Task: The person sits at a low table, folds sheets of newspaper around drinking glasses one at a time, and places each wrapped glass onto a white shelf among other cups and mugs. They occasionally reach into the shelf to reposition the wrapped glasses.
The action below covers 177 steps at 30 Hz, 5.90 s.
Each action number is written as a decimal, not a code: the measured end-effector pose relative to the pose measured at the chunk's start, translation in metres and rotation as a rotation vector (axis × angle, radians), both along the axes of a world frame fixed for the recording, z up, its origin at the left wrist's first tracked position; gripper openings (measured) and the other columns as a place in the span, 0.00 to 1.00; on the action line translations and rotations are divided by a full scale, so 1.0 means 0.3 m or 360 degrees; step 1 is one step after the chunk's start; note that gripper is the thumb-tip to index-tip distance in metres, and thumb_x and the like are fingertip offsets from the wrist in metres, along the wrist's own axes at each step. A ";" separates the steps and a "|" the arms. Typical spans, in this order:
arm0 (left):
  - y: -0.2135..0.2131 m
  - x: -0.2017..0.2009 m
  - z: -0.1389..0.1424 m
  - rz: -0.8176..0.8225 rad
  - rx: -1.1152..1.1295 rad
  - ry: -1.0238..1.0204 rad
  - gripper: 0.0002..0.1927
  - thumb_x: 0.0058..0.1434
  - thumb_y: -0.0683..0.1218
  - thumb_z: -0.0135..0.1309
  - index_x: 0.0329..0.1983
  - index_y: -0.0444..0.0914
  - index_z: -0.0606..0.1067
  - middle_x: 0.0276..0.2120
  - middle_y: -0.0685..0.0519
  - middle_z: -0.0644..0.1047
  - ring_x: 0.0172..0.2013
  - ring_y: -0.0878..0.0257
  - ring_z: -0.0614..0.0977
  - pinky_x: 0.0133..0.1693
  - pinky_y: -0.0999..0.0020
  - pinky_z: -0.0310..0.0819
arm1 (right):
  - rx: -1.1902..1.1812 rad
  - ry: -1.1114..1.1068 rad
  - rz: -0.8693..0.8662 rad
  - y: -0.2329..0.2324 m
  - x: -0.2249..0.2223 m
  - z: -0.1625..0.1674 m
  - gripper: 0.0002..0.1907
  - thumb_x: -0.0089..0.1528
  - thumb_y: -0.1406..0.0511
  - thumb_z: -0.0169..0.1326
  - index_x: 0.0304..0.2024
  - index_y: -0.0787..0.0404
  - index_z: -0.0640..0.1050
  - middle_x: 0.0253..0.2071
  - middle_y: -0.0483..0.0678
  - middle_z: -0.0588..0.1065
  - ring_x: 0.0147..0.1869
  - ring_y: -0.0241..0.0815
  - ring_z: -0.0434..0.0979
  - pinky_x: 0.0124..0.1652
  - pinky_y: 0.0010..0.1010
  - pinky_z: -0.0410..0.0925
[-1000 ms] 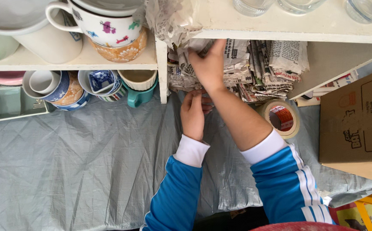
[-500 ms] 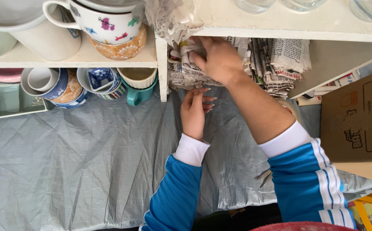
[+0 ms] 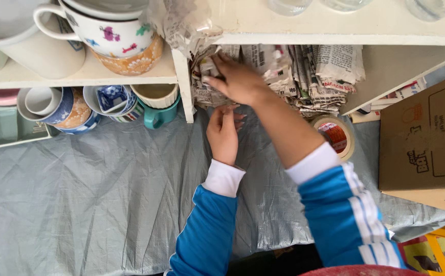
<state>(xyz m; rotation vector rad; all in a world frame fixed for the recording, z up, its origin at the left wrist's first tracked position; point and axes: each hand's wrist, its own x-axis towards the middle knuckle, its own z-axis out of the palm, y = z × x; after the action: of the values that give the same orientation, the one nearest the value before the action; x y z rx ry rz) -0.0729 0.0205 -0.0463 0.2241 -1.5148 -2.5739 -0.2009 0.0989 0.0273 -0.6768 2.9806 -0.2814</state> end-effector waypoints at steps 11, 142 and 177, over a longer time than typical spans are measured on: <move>-0.005 -0.038 0.290 0.0710 -0.1703 0.0933 0.23 0.66 0.44 0.58 0.63 0.34 0.71 0.63 0.34 0.70 0.64 0.37 0.69 0.66 0.47 0.65 | 0.0079 0.0387 -0.0176 0.294 0.093 0.068 0.35 0.68 0.55 0.45 0.71 0.70 0.62 0.73 0.64 0.59 0.77 0.64 0.54 0.70 0.51 0.50; -0.002 0.005 0.058 0.0479 -0.0774 0.0345 0.09 0.66 0.41 0.53 0.48 0.34 0.76 0.50 0.45 0.77 0.54 0.49 0.78 0.58 0.59 0.70 | -0.1414 0.0117 -0.0383 -0.084 -0.203 -0.184 0.22 0.59 0.60 0.59 0.54 0.62 0.80 0.54 0.56 0.81 0.60 0.55 0.80 0.56 0.39 0.70; -0.371 0.709 0.076 -0.0951 -0.2397 0.1089 0.31 0.51 0.48 0.65 0.61 0.56 0.79 0.63 0.58 0.74 0.72 0.53 0.66 0.72 0.33 0.46 | -0.0672 0.0315 0.0147 0.407 1.199 -0.133 0.31 0.47 0.60 0.66 0.55 0.52 0.79 0.68 0.53 0.67 0.74 0.55 0.64 0.59 0.47 0.55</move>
<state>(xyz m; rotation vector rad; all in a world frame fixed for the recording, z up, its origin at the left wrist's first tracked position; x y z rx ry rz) 0.1398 -0.0907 -0.0235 -1.2062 -2.7396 -0.7904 0.1587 0.2211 -0.0125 -0.9252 3.0855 -0.9035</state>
